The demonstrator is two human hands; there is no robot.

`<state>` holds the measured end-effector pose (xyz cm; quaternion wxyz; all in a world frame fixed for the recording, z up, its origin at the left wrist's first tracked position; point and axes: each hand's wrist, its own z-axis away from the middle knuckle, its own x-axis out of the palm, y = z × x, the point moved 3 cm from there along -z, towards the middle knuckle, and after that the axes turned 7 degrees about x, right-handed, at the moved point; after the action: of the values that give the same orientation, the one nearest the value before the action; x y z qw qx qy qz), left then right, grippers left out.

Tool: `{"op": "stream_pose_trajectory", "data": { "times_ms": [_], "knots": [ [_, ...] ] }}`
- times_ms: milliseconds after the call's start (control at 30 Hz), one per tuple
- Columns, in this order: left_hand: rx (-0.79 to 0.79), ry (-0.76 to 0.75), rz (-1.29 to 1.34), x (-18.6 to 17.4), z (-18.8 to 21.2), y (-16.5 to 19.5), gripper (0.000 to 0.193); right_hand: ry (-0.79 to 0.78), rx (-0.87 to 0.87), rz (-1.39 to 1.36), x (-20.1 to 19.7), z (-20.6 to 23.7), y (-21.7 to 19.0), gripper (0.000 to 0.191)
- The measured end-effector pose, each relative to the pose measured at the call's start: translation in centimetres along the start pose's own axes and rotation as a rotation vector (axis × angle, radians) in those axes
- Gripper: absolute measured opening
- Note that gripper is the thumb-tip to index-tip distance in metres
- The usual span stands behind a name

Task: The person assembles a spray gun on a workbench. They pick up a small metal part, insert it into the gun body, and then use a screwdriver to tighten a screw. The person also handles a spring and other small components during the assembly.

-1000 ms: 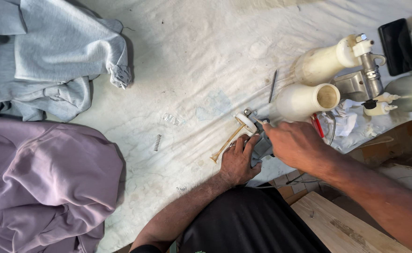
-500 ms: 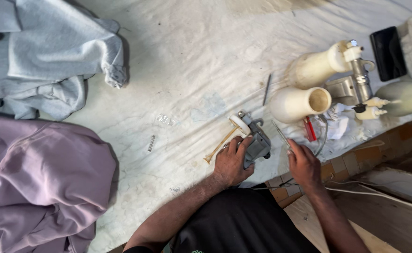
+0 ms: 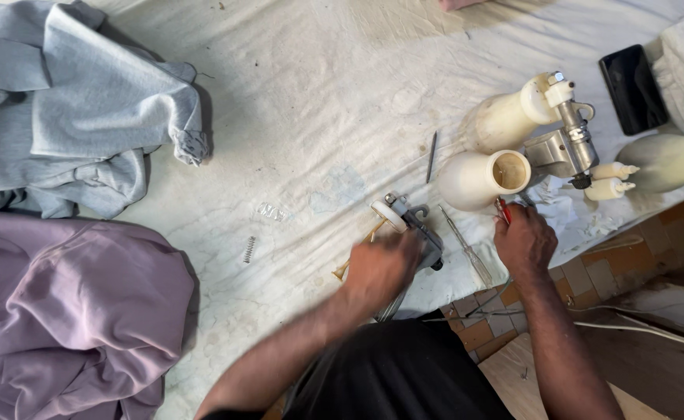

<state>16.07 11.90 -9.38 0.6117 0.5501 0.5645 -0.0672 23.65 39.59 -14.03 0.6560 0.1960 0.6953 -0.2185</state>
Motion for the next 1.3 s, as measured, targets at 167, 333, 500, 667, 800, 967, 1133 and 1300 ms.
{"op": "stream_pose_trajectory", "data": {
  "times_ms": [167,333,500,667,800,967,1133,1300],
  "knots": [
    [-0.403,-0.224,0.064,2.6,-15.5,-8.3,0.021,-0.265,0.225,-0.27,-0.6,1.5,1.2,0.023],
    [-0.462,-0.276,0.012,7.4,-20.0,-9.4,0.024,-0.58,0.266,-0.644,-2.4,4.1,-0.6,0.03],
    [-0.529,-0.213,0.141,6.9,-19.2,-8.9,0.024,-0.515,0.203,-0.857,-3.1,4.6,-4.2,0.029],
    [-0.556,0.129,1.05,2.6,-11.6,-8.4,0.015,-0.405,0.109,-1.1,-3.6,3.9,-6.8,0.031],
    [-0.617,0.267,1.342,1.4,-6.4,-7.9,0.019,-0.417,0.052,-1.075,-3.7,3.2,-8.2,0.033],
    [-0.585,0.289,1.429,2.0,-4.9,-7.7,0.021,-0.453,-0.052,-1.017,-3.9,2.5,-9.8,0.031],
    [-0.56,0.367,1.428,1.9,-3.9,-7.7,0.02,-0.486,-0.083,-0.931,-4.5,2.3,-10.6,0.03],
    [-0.571,0.376,1.39,1.3,-3.4,-8.4,0.02,-0.434,-0.099,-0.948,-5.4,2.2,-10.9,0.03]
  ]
}}
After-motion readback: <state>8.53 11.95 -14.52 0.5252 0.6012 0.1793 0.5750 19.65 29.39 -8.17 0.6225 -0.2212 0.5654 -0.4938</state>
